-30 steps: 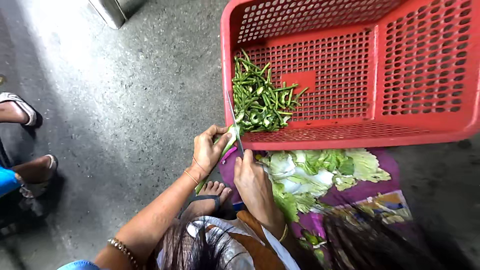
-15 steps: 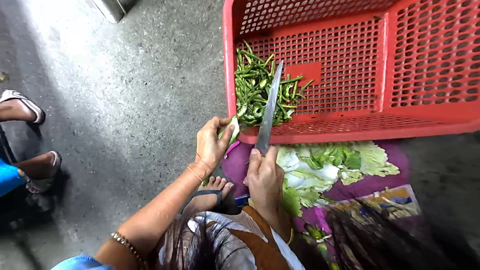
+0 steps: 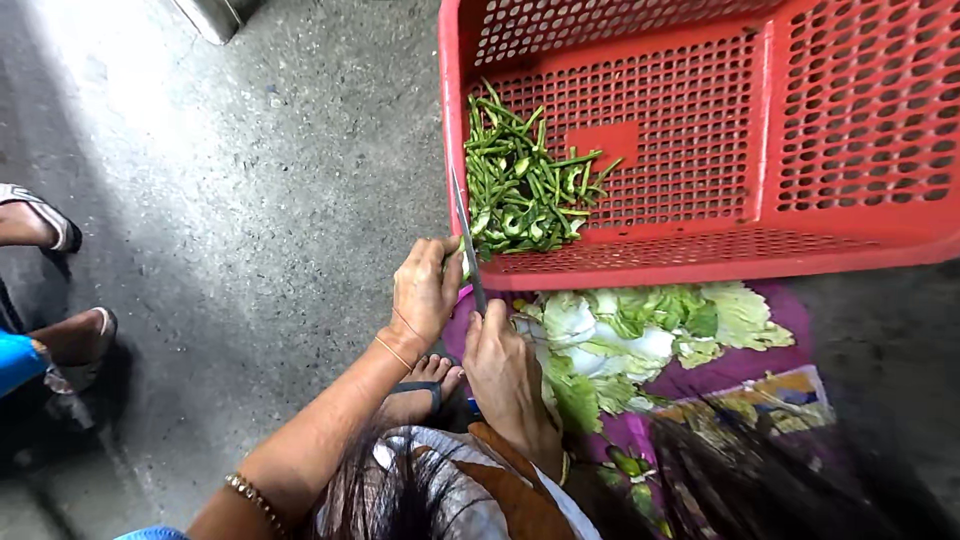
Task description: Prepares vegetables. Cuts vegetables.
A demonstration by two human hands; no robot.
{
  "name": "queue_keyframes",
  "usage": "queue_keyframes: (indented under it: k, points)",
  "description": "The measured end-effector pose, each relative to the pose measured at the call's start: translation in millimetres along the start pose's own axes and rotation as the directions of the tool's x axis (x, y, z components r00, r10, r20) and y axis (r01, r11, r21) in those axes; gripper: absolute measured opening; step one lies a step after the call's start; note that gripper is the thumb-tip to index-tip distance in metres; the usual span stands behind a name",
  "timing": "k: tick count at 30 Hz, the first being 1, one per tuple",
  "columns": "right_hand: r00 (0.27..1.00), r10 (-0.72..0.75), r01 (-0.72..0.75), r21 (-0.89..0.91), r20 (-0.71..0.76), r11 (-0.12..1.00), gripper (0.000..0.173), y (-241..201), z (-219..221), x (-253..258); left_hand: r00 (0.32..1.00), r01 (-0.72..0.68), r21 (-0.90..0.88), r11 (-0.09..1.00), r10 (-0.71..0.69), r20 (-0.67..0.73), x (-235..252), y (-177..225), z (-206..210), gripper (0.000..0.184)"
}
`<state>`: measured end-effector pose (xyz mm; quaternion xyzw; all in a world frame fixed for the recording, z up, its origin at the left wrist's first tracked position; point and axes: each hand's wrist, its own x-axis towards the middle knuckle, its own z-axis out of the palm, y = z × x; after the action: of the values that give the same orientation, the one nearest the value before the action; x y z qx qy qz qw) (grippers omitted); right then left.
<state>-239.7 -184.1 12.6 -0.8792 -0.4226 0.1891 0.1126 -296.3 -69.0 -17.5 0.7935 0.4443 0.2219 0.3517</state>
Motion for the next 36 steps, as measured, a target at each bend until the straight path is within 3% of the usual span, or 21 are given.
queue_keyframes:
  k: [7, 12, 14, 17, 20, 22, 24, 26, 28, 30, 36]
  points:
    - [0.999, -0.019, 0.019, 0.008, 0.034, 1.0, 0.032, 0.5, 1.6, 8.7, 0.999, 0.021, -0.017, 1.0, -0.021, 0.027, 3.0, -2.2, -2.0, 0.017]
    - [0.978, 0.031, -0.04, 0.039, 0.207, 0.998, 0.032, -3.1, -10.7, 21.2, 0.996, 0.05, -0.026, 0.998, -0.048, 0.07, 4.4, -1.5, -6.1, 0.018]
    - [0.974, 0.045, -0.056, 0.044, 0.222, 0.997, 0.032, -2.5, -11.3, 23.5, 0.99, 0.086, -0.038, 0.996, -0.08, 0.12, 2.9, 0.7, -10.8, 0.024]
    - [0.977, 0.045, -0.05, 0.017, 0.207, 0.999, 0.033, -1.7, -12.7, 21.6, 0.933, 0.228, -0.102, 0.968, -0.188, 0.306, 0.3, 1.6, -28.5, 0.041]
    - [0.995, 0.004, 0.0, -0.038, 0.098, 0.999, 0.029, 3.2, -8.1, 17.5, 0.832, 0.465, -0.272, 0.843, -0.311, 0.46, 3.1, 2.5, -54.1, 0.042]
    - [0.996, 0.049, -0.049, -0.007, 0.07, 0.999, 0.03, 10.3, -10.3, 14.6, 0.762, 0.629, -0.455, 0.631, -0.38, 0.525, 3.4, 8.2, -68.8, 0.042]
    - [0.993, 0.112, -0.107, 0.119, -0.038, 0.987, 0.033, 20.2, -14.2, 15.4, 0.72, 0.694, -0.566, 0.445, -0.439, 0.537, 4.6, 14.2, -68.6, 0.034]
    - [0.985, 0.16, -0.145, 0.188, -0.066, 0.971, 0.035, 27.2, -17.6, 15.7, 0.741, 0.672, -0.541, 0.506, -0.454, 0.495, 0.1, 13.5, -56.2, 0.033]
    - [0.977, 0.201, -0.212, 0.208, 0.072, 0.955, 0.037, 29.3, -24.1, 14.5, 0.827, 0.556, -0.443, 0.703, -0.416, 0.378, -4.3, 10.1, -37.9, 0.032]
    - [0.984, 0.178, -0.178, 0.201, 0.018, 0.963, 0.038, 27.3, -20.6, 10.6, 0.891, 0.437, -0.304, 0.847, -0.361, 0.275, -2.1, 10.9, -24.3, 0.029]
    - [1.0, 0.007, -0.004, 0.167, -0.015, 0.986, 0.032, 6.1, -13.3, -5.7, 0.968, 0.238, -0.166, 0.957, -0.22, 0.12, -1.8, 15.9, -17.4, 0.028]
